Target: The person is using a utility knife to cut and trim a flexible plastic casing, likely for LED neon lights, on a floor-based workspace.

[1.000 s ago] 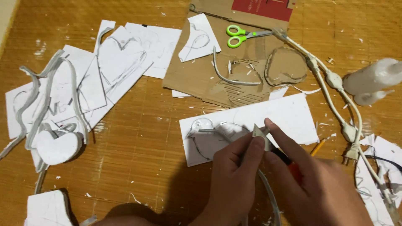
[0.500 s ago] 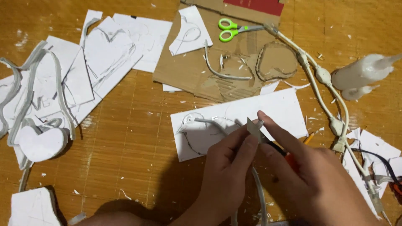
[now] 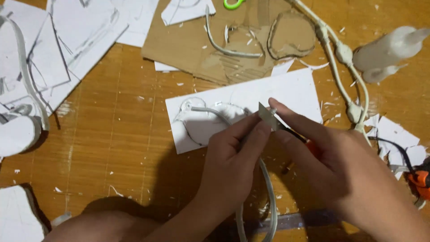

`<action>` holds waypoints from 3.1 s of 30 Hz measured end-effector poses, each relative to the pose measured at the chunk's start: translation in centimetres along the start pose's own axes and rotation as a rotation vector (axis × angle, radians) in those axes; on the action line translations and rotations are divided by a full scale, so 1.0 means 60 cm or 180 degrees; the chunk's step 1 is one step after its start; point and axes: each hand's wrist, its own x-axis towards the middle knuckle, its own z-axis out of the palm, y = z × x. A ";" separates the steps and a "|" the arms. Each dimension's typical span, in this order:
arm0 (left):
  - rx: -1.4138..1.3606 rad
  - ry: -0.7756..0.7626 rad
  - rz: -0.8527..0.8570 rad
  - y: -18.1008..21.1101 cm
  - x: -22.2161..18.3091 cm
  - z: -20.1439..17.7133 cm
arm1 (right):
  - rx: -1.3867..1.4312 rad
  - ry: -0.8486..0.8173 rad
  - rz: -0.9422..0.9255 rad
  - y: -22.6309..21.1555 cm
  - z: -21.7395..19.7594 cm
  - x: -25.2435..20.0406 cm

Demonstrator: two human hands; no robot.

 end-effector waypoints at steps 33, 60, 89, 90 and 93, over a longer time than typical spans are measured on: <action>-0.0164 0.0177 -0.0672 -0.019 0.009 0.005 | -0.0552 0.0134 -0.0041 0.000 0.049 0.018; -0.0558 -0.0078 -0.0614 -0.020 0.011 -0.005 | 0.1683 -0.0244 -0.0216 0.034 0.072 0.037; -0.0312 0.0204 -0.0719 -0.011 0.011 0.000 | 0.0010 -0.0127 0.0689 -0.002 0.050 0.027; -0.0231 0.0232 -0.0779 -0.009 0.011 0.000 | -0.0132 -0.0196 0.0727 -0.006 0.048 0.027; -0.0288 0.0288 -0.0656 -0.013 0.012 0.003 | -0.0549 -0.0401 0.0848 -0.022 0.039 0.022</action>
